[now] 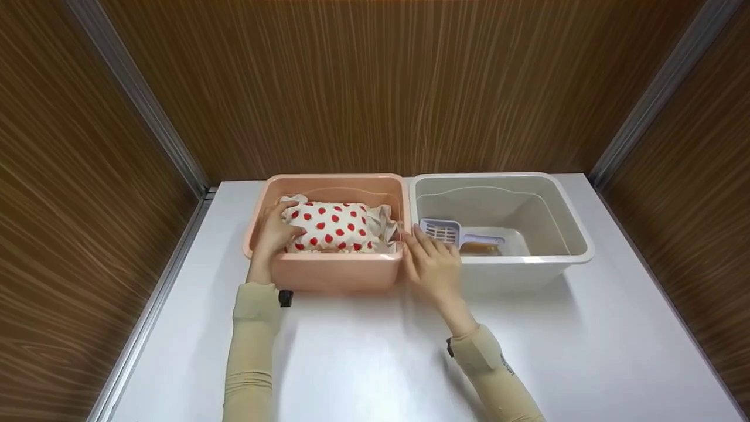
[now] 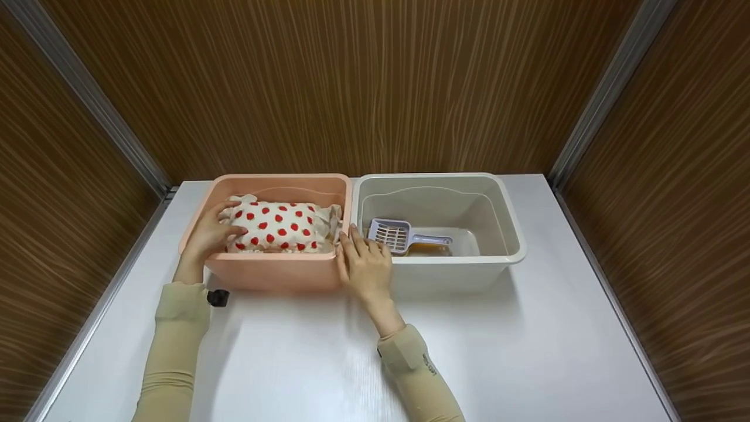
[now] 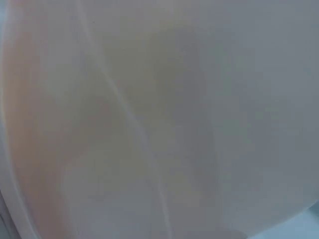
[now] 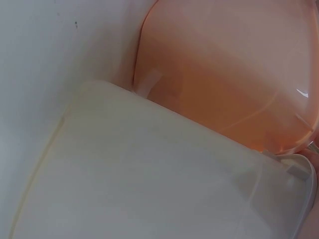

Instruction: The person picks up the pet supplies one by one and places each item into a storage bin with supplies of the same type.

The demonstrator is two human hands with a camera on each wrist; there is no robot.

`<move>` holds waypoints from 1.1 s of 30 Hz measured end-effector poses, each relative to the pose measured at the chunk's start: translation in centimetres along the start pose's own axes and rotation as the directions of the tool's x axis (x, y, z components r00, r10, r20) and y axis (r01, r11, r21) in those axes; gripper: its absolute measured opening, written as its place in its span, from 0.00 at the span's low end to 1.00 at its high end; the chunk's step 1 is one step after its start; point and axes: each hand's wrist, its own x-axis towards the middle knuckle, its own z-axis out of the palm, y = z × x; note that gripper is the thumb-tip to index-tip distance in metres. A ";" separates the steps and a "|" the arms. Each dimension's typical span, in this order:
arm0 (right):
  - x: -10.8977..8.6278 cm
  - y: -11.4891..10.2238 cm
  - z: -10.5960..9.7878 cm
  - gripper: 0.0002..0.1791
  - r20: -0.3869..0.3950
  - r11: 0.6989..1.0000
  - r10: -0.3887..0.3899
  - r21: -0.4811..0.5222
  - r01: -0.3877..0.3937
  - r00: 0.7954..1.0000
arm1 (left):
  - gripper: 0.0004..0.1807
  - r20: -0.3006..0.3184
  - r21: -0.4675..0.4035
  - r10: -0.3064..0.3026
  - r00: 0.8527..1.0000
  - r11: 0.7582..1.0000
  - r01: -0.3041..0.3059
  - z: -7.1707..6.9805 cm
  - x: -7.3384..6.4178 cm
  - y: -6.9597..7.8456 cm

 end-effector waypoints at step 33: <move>0.3 -0.6 0.5 0.17 0.025 0.999 0.025 0.039 -0.026 0.999 | 0.31 -0.108 0.105 0.089 0.990 0.991 -0.078 1.8 -6.4 3.6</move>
